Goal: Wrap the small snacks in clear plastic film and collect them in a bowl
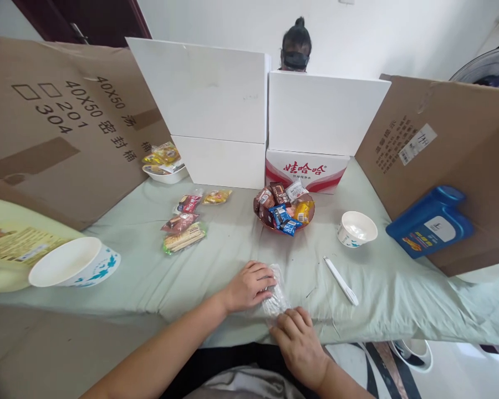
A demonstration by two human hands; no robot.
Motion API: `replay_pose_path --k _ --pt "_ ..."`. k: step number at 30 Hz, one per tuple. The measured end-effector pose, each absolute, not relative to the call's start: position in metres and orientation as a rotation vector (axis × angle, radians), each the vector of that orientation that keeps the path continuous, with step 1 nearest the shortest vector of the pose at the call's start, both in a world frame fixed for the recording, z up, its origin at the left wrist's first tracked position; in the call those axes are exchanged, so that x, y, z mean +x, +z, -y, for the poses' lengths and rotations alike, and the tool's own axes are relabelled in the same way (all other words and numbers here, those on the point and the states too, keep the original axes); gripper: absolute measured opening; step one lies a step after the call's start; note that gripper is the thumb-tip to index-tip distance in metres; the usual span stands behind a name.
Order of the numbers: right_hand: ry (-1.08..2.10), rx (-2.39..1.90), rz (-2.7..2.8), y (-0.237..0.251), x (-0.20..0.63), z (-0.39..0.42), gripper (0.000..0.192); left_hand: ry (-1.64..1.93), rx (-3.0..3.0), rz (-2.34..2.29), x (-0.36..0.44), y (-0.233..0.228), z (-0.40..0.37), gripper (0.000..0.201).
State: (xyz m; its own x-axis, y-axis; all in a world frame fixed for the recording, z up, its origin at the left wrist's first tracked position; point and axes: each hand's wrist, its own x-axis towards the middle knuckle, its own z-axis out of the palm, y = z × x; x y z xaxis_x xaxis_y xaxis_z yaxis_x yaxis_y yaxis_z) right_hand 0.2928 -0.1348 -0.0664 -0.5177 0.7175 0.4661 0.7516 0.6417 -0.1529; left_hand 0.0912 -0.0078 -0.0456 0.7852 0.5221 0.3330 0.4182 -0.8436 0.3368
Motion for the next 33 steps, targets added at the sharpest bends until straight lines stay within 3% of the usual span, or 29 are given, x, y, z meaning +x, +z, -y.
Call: replay_pose_path --k 5,10,14,18,22,25,28,33 --pt "-0.189 -1.081 2.560 -0.045 0.302 0.116 0.038 0.665 2.696 -0.682 0.092 -0.048 0.006 0.029" --pt "-0.120 -0.992 2.519 -0.039 0.304 0.110 0.035 0.631 2.686 -0.639 0.093 -0.049 0.006 0.022" --pt "0.132 -0.969 2.467 -0.034 0.300 0.103 0.028 0.644 2.652 -0.781 0.091 -0.047 0.006 0.017" --pt "0.344 -1.309 2.286 -0.034 0.294 0.080 0.028 0.657 2.519 -0.851 0.091 -0.044 0.004 0.034" --pt "0.305 -1.664 2.045 -0.043 0.285 0.055 0.028 0.675 2.421 -0.884 0.090 -0.046 0.003 0.063" --pt "0.244 -1.749 2.008 -0.051 0.278 0.046 0.028 0.705 2.413 -0.895 0.090 -0.048 0.003 0.069" --pt "0.201 -1.772 2.028 -0.056 0.273 0.046 0.025 0.751 2.399 -0.865 0.090 -0.046 0.002 0.062" --pt "0.153 -1.777 2.047 -0.059 0.274 0.048 0.023 0.830 2.359 -0.793 0.088 -0.039 0.004 0.027"
